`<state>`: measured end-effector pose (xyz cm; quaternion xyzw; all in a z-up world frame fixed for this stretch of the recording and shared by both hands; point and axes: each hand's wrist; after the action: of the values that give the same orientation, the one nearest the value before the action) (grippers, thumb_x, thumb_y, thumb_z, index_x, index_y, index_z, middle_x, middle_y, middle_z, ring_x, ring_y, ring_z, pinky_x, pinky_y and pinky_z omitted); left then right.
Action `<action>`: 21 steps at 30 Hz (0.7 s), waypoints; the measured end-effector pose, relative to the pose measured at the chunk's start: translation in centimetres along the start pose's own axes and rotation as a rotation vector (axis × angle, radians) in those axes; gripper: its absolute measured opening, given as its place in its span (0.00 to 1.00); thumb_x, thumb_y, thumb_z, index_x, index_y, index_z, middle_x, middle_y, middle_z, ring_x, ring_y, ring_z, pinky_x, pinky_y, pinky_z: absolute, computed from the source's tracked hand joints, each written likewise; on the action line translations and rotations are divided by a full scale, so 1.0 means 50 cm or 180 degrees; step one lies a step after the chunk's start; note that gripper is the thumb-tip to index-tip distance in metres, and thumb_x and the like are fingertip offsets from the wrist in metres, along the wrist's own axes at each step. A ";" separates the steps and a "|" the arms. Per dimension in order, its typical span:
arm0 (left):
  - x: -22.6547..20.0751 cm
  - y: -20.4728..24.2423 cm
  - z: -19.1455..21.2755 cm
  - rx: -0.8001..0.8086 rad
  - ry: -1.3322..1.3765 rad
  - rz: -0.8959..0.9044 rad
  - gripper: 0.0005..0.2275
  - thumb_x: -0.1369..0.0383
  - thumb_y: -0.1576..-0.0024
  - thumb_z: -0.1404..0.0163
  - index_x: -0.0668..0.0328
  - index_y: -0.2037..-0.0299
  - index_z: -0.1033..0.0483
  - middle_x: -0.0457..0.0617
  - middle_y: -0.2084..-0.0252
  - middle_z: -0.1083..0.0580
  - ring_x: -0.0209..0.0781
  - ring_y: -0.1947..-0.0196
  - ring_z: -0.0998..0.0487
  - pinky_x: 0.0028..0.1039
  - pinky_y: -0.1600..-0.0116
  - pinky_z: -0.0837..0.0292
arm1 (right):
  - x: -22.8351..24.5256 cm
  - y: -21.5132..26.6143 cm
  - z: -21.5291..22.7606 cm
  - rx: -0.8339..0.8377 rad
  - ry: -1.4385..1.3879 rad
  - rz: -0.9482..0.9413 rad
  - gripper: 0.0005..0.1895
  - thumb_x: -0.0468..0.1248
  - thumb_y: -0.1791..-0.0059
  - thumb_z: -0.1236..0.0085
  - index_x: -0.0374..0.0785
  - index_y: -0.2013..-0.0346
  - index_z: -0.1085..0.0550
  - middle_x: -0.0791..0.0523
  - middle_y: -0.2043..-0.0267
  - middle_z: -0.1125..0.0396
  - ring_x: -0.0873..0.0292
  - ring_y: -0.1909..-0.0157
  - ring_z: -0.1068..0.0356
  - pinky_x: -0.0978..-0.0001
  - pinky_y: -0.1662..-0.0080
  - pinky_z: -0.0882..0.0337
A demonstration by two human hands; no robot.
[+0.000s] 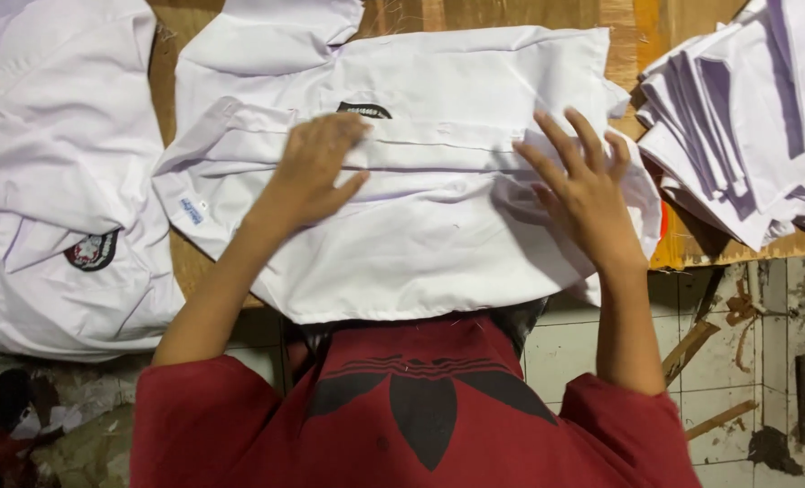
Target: Trimming loose threads from a white shirt using scissors in a garment factory finishing area.
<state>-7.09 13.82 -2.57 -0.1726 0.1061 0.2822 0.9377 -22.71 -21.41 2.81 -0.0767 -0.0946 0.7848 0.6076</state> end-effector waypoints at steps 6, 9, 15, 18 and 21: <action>0.075 0.061 0.103 0.0326 -0.0634 0.0930 0.31 0.46 0.40 0.55 0.59 0.32 0.36 0.58 0.38 0.34 0.53 0.36 0.37 0.47 0.39 0.52 | -0.097 -0.037 -0.020 0.0258 -0.0916 -0.0428 0.24 0.35 0.53 0.30 0.41 0.42 0.23 0.56 0.46 0.26 0.49 0.40 0.33 0.49 0.31 0.58; 0.110 0.083 0.106 0.0053 -0.0665 0.0671 0.20 0.58 0.36 0.55 0.55 0.37 0.29 0.49 0.48 0.32 0.47 0.45 0.33 0.43 0.42 0.55 | -0.139 -0.055 -0.012 0.0070 -0.1690 -0.0353 0.14 0.16 0.47 0.41 0.21 0.46 0.24 0.40 0.51 0.27 0.46 0.53 0.26 0.61 0.52 0.23; 0.149 0.032 0.103 -0.0287 -0.0577 0.0597 0.15 0.77 0.45 0.54 0.63 0.47 0.31 0.54 0.51 0.38 0.52 0.51 0.41 0.39 0.48 0.54 | -0.226 -0.069 -0.073 -0.0394 -0.1923 -0.0437 0.12 0.12 0.40 0.42 0.19 0.43 0.24 0.39 0.51 0.26 0.53 0.60 0.26 0.74 0.61 0.27; 0.186 0.000 0.079 -0.0535 -0.1003 0.0447 0.15 0.70 0.41 0.43 0.59 0.46 0.30 0.53 0.53 0.38 0.53 0.55 0.39 0.40 0.54 0.52 | -0.228 -0.099 -0.070 -0.0698 -0.1075 -0.0225 0.07 0.19 0.40 0.30 0.26 0.48 0.19 0.46 0.53 0.22 0.52 0.58 0.24 0.66 0.58 0.28; 0.195 -0.017 0.068 -0.0278 -0.0706 0.0595 0.17 0.71 0.41 0.45 0.57 0.42 0.32 0.51 0.52 0.39 0.51 0.53 0.40 0.40 0.52 0.53 | -0.270 -0.120 -0.129 -0.0756 -0.0049 -0.0302 0.08 0.31 0.45 0.27 0.42 0.52 0.16 0.60 0.56 0.24 0.57 0.59 0.25 0.65 0.67 0.38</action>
<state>1.74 19.26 -2.12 -0.1704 0.0050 0.3900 0.9049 -12.16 -32.65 -1.91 -0.1376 -0.1951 0.7390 0.6300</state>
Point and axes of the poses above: each hand's wrist, its own y-axis away from the middle knuckle, its own z-axis out of the back of the hand, x = y × z
